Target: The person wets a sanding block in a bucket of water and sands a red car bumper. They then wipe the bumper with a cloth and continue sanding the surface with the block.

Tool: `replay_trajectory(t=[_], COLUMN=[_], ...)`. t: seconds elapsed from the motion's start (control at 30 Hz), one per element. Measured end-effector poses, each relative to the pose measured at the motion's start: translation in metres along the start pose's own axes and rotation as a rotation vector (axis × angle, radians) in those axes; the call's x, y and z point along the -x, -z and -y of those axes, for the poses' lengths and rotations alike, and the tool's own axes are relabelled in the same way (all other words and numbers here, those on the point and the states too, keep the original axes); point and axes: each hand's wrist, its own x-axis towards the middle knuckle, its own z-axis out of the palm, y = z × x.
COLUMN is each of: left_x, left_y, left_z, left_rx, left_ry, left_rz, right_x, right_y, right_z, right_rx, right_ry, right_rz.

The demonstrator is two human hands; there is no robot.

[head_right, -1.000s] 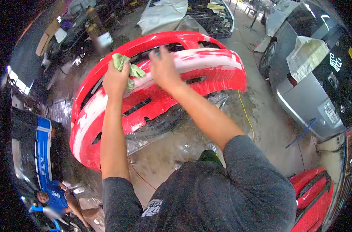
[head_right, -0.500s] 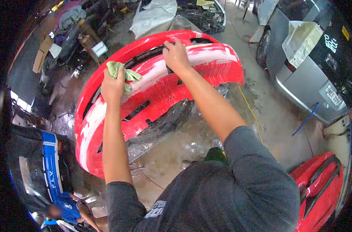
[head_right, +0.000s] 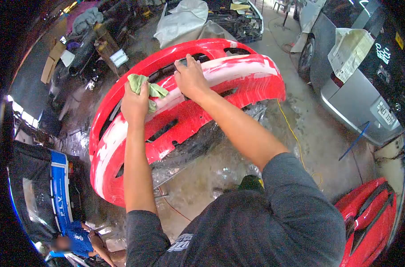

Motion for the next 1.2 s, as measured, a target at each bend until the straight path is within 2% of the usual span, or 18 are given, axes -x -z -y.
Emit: replay_trajectory(t=[0.1, 0.13, 0.17, 0.23, 0.27, 0.3, 0.37, 0.43, 0.5, 0.57, 0.63, 0.77, 0.8, 0.83, 0.93, 1.03, 1.1, 1.2], left_x=[0.004, 0.004, 0.002, 0.001, 0.002, 0.003, 0.003, 0.004, 0.004, 0.002, 0.002, 0.002, 0.002, 0.000, -0.001, -0.001, 0.000, 0.002], left_y=[-0.001, -0.001, 0.000, 0.001, 0.002, 0.002, 0.000, 0.003, 0.003, -0.001, 0.002, 0.005, 0.000, -0.002, -0.005, -0.004, -0.001, -0.001], left_z=[0.010, 0.010, 0.009, 0.005, 0.004, 0.001, 0.004, 0.011, 0.010, 0.008, 0.002, 0.012, 0.015, 0.014, 0.013, 0.011, 0.016, 0.014], left_rx=[0.034, 0.046, 0.059, 0.002, -0.013, -0.031, 0.034, 0.082, 0.112, 0.045, 0.004, 0.085, 0.077, 0.072, 0.031, 0.054, 0.067, 0.046], left_ry=[-0.014, -0.021, -0.030, -0.009, 0.002, 0.015, -0.005, -0.022, -0.042, -0.026, 0.000, -0.058, -0.066, -0.072, -0.054, -0.047, -0.050, -0.055], left_rz=[0.009, 0.008, 0.003, 0.011, 0.007, 0.005, 0.017, 0.024, 0.030, 0.008, 0.022, 0.014, 0.011, 0.003, 0.000, 0.022, 0.026, 0.014], right_x=[-0.034, -0.047, -0.047, -0.032, -0.019, 0.001, 0.006, -0.020, -0.044, -0.030, 0.000, -0.034, -0.050, -0.053, -0.021, 0.017, 0.004, -0.007], right_y=[0.018, 0.026, 0.013, 0.002, -0.008, -0.013, -0.004, 0.022, 0.021, 0.008, -0.006, 0.010, 0.010, 0.009, 0.014, 0.018, 0.018, 0.039], right_z=[-0.030, -0.042, -0.059, -0.048, -0.039, -0.018, -0.017, -0.024, -0.054, -0.051, -0.020, -0.042, -0.062, -0.064, -0.020, 0.003, -0.027, -0.038], right_rx=[-0.039, -0.014, 0.090, 0.066, 0.131, 0.112, -0.043, -0.020, 0.056, 0.157, 0.147, 0.050, 0.077, 0.103, 0.000, -0.087, -0.058, 0.002], right_ry=[-0.081, -0.208, -0.128, -0.075, 0.064, 0.193, 0.231, 0.122, -0.019, -0.042, 0.163, 0.133, -0.024, -0.037, -0.096, 0.088, 0.133, -0.136], right_rz=[0.119, 0.067, -0.144, -0.096, -0.069, -0.223, -0.141, -0.024, -0.187, -0.183, -0.223, -0.020, 0.009, -0.172, 0.034, 0.045, -0.017, -0.036])
